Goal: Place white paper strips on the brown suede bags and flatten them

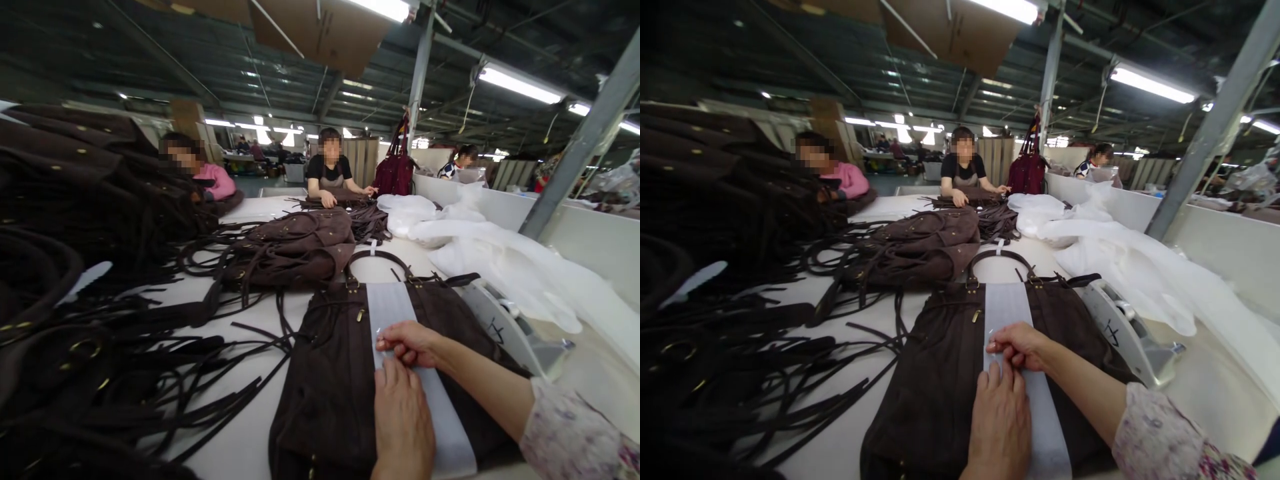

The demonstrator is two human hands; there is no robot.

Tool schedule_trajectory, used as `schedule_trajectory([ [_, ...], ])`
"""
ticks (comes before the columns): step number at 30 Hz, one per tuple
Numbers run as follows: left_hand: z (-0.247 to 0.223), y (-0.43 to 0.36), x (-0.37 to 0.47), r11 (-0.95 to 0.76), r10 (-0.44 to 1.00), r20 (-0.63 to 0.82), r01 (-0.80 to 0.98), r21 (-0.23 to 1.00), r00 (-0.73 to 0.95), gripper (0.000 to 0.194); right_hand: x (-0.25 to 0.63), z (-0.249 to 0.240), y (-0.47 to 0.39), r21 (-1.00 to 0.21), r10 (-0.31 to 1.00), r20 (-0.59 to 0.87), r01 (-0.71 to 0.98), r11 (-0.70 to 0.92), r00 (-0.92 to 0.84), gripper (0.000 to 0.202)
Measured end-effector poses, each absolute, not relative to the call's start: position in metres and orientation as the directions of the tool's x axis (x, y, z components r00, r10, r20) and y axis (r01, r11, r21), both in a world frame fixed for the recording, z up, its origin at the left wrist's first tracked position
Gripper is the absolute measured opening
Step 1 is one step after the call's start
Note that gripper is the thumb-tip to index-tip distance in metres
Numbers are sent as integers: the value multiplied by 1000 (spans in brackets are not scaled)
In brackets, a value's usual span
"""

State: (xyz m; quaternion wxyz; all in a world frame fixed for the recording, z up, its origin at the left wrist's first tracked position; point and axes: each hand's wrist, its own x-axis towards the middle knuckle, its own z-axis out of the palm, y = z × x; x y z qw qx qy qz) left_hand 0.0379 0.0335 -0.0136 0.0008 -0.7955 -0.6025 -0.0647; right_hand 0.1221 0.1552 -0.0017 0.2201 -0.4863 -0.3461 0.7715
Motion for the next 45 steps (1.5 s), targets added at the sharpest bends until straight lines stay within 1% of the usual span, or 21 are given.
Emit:
schedule_trajectory([
  [5,-16,30,37,-256,960,137,964,77,244,45,118,-3,153,-798,734,-559,13,-602,-386,8],
  [8,-16,29,37,-245,964,121,966,77,235,47,117,-5,153,-822,757,-536,24,-570,-372,8],
  [11,-11,31,36,-245,966,112,963,111,233,46,117,-7,153,-840,770,-520,56,-540,-371,10],
  [15,-2,36,34,-270,963,47,954,132,266,41,115,-11,152,-876,802,-478,131,-463,-358,16],
  [18,-1,35,34,-292,956,43,950,111,289,45,112,-14,152,-916,863,-390,229,-329,-321,18],
  [21,-6,31,34,-299,952,82,952,65,294,46,109,-15,155,-930,945,-198,354,-97,-261,13],
  [23,-10,29,34,-305,947,117,951,47,298,45,108,-17,159,-895,971,-43,442,68,-236,7],
  [25,-14,29,34,-302,946,145,952,55,291,45,108,-21,162,-833,969,65,522,184,-237,4],
  [27,-17,30,33,-304,946,147,949,80,290,47,106,-27,166,-772,965,117,589,238,-237,6],
  [29,-18,33,32,-309,946,137,946,100,294,48,103,-33,171,-724,968,146,645,245,-204,12],
  [31,-19,35,31,-314,945,133,944,102,300,47,100,-36,177,-689,973,170,688,230,-155,19],
  [33,-19,35,29,-318,943,132,943,95,305,45,99,-34,182,-665,973,176,711,228,-148,16],
  [35,-20,34,27,-317,942,144,945,85,304,43,102,-30,185,-651,965,153,714,259,-211,16],
  [38,-24,35,26,-324,934,182,943,74,307,45,109,-25,183,-631,936,106,705,325,-336,35],
  [40,-28,35,25,-332,930,194,940,72,313,46,111,-25,180,-606,933,101,722,334,-346,41],
  [42,-33,36,26,-333,929,197,940,70,314,47,108,-24,176,-579,946,110,754,310,-305,35],
  [45,-42,33,29,-334,926,211,940,68,314,47,95,-15,171,-550,959,126,787,280,-253,18],
])
